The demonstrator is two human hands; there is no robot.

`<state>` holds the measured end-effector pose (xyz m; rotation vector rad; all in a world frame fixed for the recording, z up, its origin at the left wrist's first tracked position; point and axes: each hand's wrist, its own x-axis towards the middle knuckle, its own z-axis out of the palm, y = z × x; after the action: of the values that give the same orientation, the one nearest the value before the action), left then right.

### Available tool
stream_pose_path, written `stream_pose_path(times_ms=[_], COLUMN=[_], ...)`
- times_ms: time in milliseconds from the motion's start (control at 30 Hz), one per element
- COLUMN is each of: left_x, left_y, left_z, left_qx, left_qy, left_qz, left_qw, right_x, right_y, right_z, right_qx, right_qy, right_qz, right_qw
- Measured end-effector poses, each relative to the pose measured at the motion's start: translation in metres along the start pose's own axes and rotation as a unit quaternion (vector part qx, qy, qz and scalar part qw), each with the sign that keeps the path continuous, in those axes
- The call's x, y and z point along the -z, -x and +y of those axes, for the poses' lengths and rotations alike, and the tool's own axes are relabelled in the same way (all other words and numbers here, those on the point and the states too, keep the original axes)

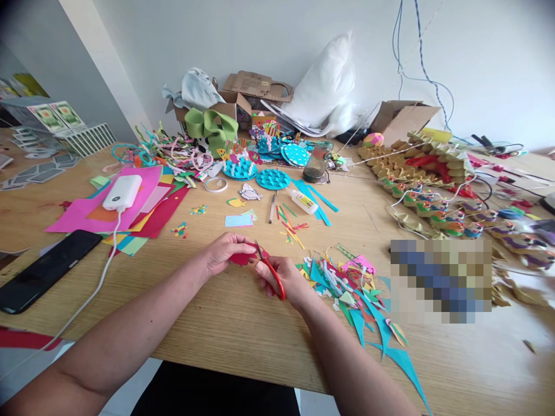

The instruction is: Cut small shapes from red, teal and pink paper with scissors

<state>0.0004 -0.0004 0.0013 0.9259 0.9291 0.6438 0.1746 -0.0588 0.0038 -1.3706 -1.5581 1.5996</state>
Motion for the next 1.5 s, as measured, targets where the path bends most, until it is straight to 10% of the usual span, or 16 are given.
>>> stream_pose_path(times_ms=[1500], left_x=[-0.0046], left_y=[-0.0022], left_z=[-0.0033], left_qx=[-0.009], left_qy=[0.080], left_qz=[0.039], left_qw=[0.996], right_x=[-0.0035], right_y=[-0.0043], right_z=[0.0046], right_qx=[0.009], right_qy=[-0.048], right_qz=[0.037], right_qw=[0.998])
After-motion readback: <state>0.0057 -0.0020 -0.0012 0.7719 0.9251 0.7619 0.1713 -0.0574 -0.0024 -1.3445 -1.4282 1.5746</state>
